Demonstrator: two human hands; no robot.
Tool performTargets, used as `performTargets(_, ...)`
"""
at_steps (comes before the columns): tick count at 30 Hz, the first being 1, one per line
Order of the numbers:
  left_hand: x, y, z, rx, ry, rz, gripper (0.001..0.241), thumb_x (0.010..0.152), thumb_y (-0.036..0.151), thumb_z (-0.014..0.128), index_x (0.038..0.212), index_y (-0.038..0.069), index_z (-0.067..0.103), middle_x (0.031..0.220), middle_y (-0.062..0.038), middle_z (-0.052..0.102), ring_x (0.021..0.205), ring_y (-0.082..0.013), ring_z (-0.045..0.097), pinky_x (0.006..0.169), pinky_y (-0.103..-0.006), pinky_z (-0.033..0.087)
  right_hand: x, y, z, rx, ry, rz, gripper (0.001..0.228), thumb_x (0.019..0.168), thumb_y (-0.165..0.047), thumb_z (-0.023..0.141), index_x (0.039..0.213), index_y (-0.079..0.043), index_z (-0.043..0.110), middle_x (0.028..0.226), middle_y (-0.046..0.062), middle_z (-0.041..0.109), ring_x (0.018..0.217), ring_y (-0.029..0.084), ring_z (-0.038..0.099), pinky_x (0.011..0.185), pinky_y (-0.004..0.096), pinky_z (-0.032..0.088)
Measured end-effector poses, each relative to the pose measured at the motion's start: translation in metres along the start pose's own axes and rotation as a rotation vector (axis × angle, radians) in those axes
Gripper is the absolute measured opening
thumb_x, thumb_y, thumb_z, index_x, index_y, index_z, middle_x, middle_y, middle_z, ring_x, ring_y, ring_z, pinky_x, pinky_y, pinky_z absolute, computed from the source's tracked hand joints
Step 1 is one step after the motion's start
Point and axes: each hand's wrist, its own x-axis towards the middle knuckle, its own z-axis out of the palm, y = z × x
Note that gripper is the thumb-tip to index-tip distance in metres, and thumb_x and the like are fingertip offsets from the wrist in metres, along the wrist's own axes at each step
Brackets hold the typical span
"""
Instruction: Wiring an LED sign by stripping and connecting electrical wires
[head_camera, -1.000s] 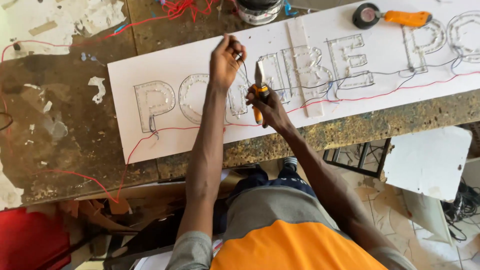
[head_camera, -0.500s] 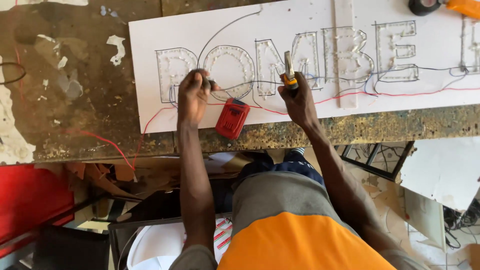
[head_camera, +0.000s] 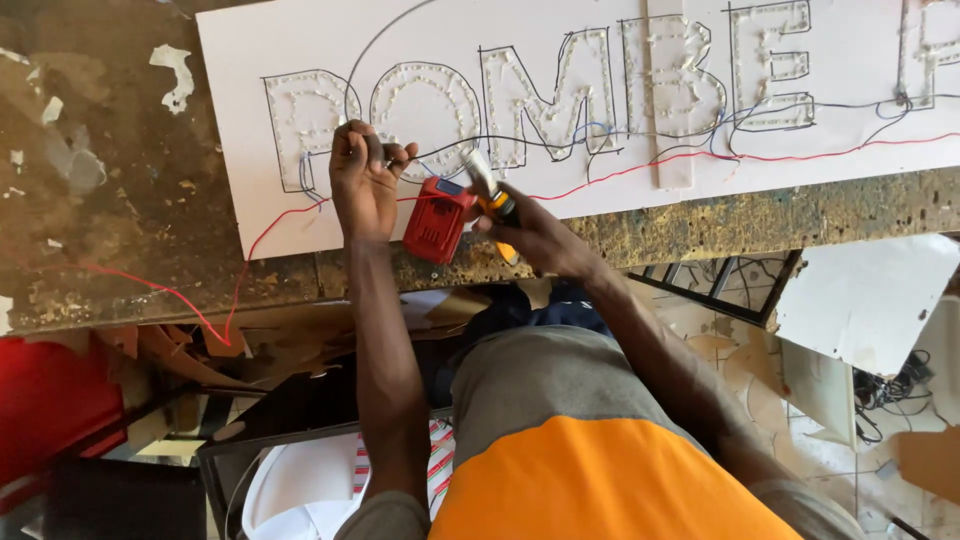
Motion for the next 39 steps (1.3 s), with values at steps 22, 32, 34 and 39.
performTargets(22,-0.011,0.008,0.009,0.043,0.047,0.029,0.024,0.12,0.03,0.062,0.122,0.008,0.068,0.065,0.003,0.044,0.048,-0.0136,0.052,0.064,-0.0357,0.062,-0.044,0.018,0.013,0.451,0.248,0.265,0.082,0.089,-0.002,0.082,0.167,-0.008,0.055,0.136,0.014,0.078,0.127,0.026,0.079,0.095,0.034,0.06)
performTargets(32,-0.021,0.013,0.013,0.017,-0.022,0.031,0.022,0.119,0.027,0.064,0.122,0.006,0.07,0.074,0.0,0.053,0.062,-0.0181,0.055,0.081,-0.0458,0.064,-0.03,0.012,0.034,0.135,0.053,0.123,0.062,0.107,-0.022,0.069,0.162,-0.001,0.05,0.115,0.006,0.064,0.11,0.021,0.066,0.103,0.04,0.054)
performTargets(34,-0.02,0.01,0.011,0.001,-0.002,0.021,0.022,0.118,0.026,0.065,0.121,0.005,0.07,0.073,-0.001,0.053,0.063,-0.019,0.058,0.086,-0.0488,0.067,-0.023,0.01,0.037,0.033,0.063,0.089,0.056,0.113,-0.028,0.068,0.161,-0.004,0.053,0.105,0.003,0.055,0.1,0.017,0.062,0.094,0.034,0.054)
performTargets(39,-0.017,0.011,0.01,0.037,-0.047,-0.003,0.018,0.119,0.022,0.059,0.121,0.007,0.069,0.078,-0.006,0.056,0.08,-0.026,0.065,0.1,-0.0503,0.062,0.018,0.026,0.04,-0.515,0.205,-0.196,0.049,0.107,-0.008,0.068,0.152,0.003,0.053,0.152,0.021,0.053,0.104,0.039,0.072,0.086,0.051,0.058)
